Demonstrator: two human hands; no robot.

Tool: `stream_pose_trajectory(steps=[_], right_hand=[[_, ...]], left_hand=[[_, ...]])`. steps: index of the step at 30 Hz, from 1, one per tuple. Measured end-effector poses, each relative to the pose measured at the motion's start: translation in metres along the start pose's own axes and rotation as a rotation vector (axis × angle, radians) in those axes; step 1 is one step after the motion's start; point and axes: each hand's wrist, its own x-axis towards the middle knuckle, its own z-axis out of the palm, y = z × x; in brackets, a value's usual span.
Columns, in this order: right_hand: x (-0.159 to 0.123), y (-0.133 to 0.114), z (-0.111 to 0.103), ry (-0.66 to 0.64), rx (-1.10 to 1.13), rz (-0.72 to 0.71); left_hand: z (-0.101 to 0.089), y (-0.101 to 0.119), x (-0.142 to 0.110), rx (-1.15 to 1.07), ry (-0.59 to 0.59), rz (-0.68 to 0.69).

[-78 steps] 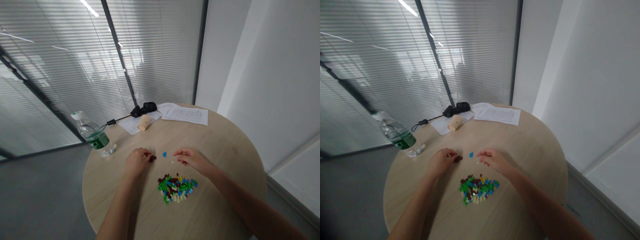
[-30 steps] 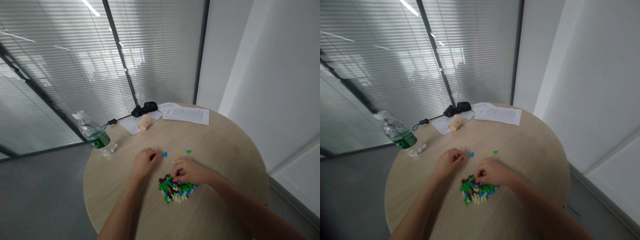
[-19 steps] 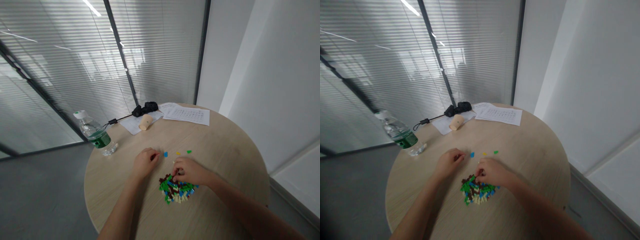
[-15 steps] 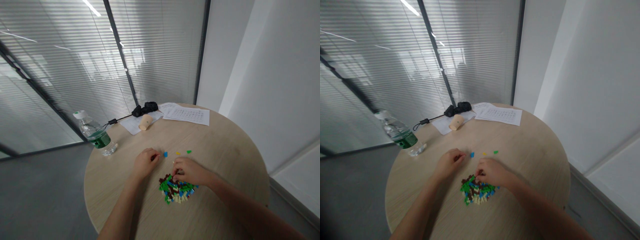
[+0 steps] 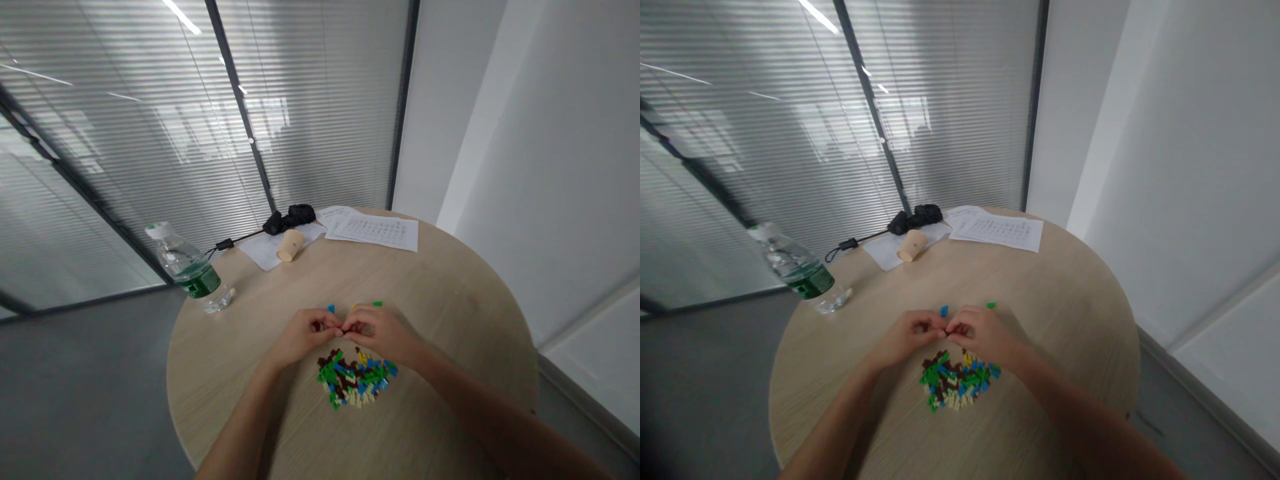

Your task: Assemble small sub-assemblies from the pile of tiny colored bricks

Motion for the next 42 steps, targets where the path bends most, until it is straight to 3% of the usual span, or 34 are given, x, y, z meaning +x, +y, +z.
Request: stream_pose_trajectory(steps=[6,11,14,19,32,42], right_hand=[[0.0,0.001,0.001,0.044,0.054,-0.01],[0.0,0.003,-0.007,0.122,0.01,0.096],[0.0,0.004,-0.009,0.134,-0.034,0.123],[-0.001,0.005,-0.007,0.084,-0.06,0.096],[-0.001,0.004,-0.009,0.032,-0.06,0.074],[-0.001,0.0,-0.011,-0.013,-0.105,0.07]], left_hand=[[-0.004,-0.002,0.002,0.011,0.064,0.026],[-0.025,-0.011,0.001,0.182,0.373,-0.071],[-0.035,-0.016,-0.001,0.379,0.467,-0.176],[-0.037,-0.016,-0.002,0.532,0.44,-0.27],[-0.037,-0.015,-0.003,0.59,0.343,-0.336],[-0.036,-0.021,-0.002,0.722,0.412,-0.303]])
